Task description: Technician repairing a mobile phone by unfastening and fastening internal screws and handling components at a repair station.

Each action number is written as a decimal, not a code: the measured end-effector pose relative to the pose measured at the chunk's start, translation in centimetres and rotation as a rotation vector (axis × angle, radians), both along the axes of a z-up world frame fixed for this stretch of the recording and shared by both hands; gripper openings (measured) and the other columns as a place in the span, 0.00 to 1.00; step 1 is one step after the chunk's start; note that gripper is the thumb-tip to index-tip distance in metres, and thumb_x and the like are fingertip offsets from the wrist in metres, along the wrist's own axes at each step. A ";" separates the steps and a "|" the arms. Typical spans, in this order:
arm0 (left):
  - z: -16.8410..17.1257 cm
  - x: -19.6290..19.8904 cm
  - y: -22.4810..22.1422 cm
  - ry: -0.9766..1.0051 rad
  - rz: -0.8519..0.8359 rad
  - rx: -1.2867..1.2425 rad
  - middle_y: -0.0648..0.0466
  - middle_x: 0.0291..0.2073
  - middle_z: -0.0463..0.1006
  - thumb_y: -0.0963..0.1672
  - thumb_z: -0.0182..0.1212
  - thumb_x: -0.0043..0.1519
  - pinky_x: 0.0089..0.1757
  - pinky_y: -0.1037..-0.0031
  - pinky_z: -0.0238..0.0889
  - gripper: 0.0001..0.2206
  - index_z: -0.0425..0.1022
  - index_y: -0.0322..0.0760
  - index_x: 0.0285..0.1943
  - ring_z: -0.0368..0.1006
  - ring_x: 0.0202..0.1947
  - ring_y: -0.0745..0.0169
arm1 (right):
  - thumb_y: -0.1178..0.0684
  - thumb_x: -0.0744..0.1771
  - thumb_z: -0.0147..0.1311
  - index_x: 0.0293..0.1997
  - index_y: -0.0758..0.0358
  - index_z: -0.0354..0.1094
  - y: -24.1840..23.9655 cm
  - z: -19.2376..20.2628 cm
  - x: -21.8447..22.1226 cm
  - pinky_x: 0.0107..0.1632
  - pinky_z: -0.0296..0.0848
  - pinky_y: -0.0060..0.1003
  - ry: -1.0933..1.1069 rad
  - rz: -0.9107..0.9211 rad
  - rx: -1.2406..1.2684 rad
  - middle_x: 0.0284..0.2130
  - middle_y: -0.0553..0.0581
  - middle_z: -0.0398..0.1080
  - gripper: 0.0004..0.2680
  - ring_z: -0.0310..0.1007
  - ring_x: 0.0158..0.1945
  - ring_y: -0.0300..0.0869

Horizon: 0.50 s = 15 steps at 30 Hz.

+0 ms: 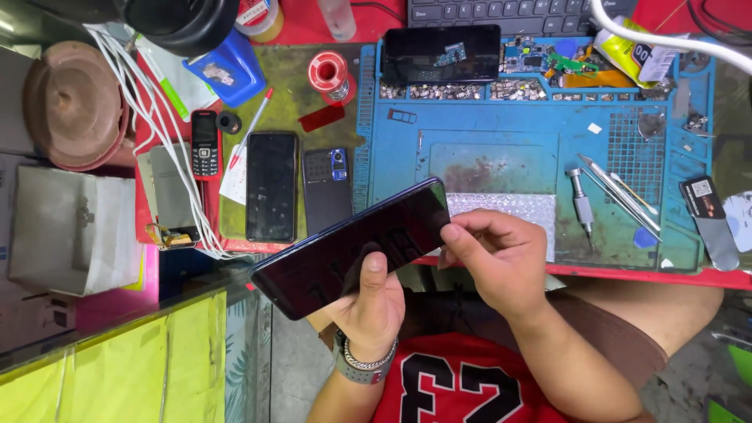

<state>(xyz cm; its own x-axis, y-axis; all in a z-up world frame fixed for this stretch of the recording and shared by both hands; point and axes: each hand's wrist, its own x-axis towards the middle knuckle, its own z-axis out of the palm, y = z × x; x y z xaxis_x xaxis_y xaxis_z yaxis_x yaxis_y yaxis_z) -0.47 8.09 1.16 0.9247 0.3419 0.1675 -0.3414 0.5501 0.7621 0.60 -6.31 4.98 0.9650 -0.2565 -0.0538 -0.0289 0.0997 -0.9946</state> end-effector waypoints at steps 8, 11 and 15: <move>0.8 -0.1 -0.4 -0.004 -0.083 -0.085 0.45 0.71 0.64 0.34 0.58 0.68 0.65 0.30 0.58 0.33 0.52 0.49 0.80 0.59 0.72 0.39 | 0.58 0.65 0.62 0.36 0.70 0.74 -0.6 0.7 -0.2 0.29 0.84 0.33 0.007 0.008 0.090 0.18 0.58 0.73 0.04 0.78 0.21 0.42; 1.4 0.1 -0.6 -0.003 -0.056 -0.072 0.44 0.70 0.65 0.34 0.59 0.68 0.64 0.30 0.59 0.31 0.54 0.46 0.79 0.60 0.70 0.38 | 0.60 0.66 0.60 0.40 0.71 0.75 -0.8 0.6 -0.5 0.31 0.86 0.34 -0.023 0.036 0.154 0.22 0.60 0.75 0.04 0.79 0.24 0.43; 1.1 0.0 -0.5 0.008 -0.078 -0.084 0.45 0.70 0.65 0.34 0.58 0.67 0.64 0.31 0.59 0.33 0.52 0.48 0.80 0.60 0.71 0.40 | 0.60 0.66 0.61 0.38 0.70 0.75 -0.8 0.7 -0.3 0.30 0.83 0.32 -0.012 0.019 0.141 0.21 0.60 0.75 0.03 0.78 0.23 0.42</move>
<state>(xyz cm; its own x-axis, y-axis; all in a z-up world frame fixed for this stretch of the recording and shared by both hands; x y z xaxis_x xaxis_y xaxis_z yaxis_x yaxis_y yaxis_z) -0.48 7.56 2.31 0.9502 0.2815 0.1339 -0.2893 0.6365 0.7150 0.27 -7.12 5.64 0.9705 -0.2287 -0.0766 -0.0205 0.2383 -0.9710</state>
